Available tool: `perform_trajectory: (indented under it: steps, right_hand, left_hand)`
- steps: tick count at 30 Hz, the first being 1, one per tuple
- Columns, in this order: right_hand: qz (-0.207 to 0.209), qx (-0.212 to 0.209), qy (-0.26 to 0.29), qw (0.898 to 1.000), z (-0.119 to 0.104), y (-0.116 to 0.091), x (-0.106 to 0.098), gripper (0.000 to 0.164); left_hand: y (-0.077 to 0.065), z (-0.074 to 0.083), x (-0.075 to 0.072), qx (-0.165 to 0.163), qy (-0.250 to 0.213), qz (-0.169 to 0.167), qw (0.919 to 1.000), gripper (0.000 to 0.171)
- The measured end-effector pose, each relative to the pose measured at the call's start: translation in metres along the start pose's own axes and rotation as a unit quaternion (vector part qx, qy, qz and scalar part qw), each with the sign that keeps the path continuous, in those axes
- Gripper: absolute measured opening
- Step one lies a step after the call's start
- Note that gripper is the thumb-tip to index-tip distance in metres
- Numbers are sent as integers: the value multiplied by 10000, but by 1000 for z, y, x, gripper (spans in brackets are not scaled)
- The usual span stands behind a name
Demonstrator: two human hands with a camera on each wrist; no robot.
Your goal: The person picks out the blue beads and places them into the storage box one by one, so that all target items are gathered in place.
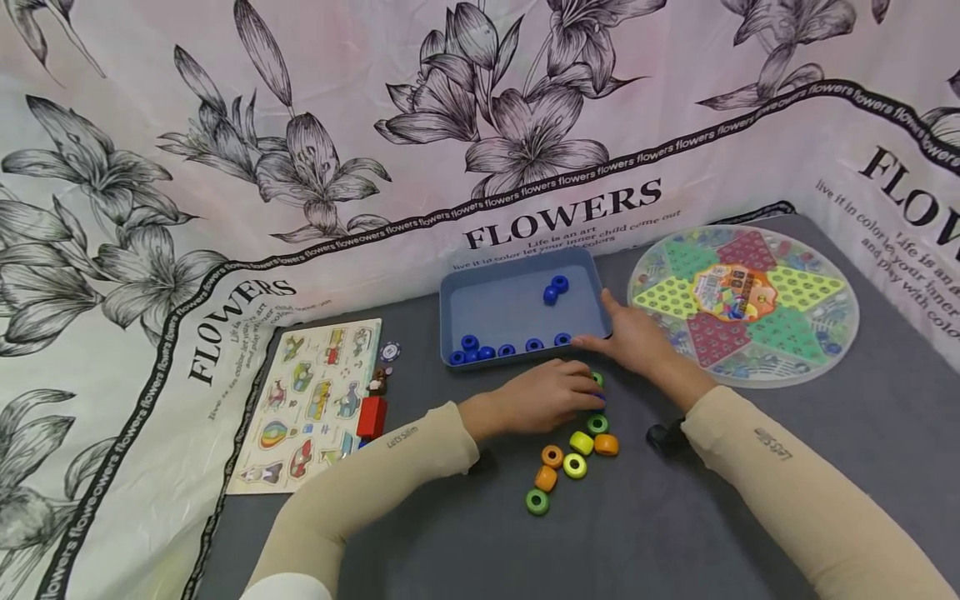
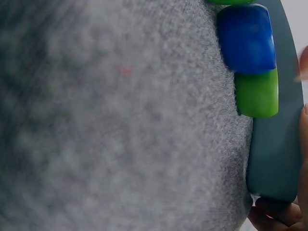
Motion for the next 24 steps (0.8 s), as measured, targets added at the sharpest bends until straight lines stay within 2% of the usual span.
perform_trajectory:
  steps: [3,8,12,14,17,19,21,24]
  right_hand:
    - [-55,0,7,10000,-1,-1,1,107]
    - [-26,-3,-28,10000,0,-1,3,108]
    - [71,-7,-18,10000,0,-1,4,107]
    - [46,-35,49,10000,-2,-1,5,107]
    - [29,-105,82,9999,-3,-3,7,106]
    - [56,-180,93,9998,-4,-4,6,101]
    - [148,-228,35,9996,-4,-4,4,97]
    - [168,-209,25,9996,-1,-3,1,98]
  left_hand:
    - [6,1,7,-49,116,-219,9997,36]
    - [12,0,15,-110,231,-131,9996,30]
    - [12,-1,21,-139,113,-191,9997,27]
    - [9,-2,22,-158,-123,-157,9997,28]
    - [2,-6,15,-261,-862,224,9957,30]
    - [-3,-12,6,-359,-1459,640,9866,29]
    - [-8,-20,-5,-523,-1868,1021,9757,29]
    - [-15,-38,-18,-1002,-1920,1364,9667,29]
Point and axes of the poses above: each hand's wrist, its own y-axis towards the middle knuckle, its own x-axis out of the palm, z = x × y, the point moved 4 cm from there along y, towards the middle knuckle, and after that the axes turned 5 degrees about z, right-handed, at the moved point
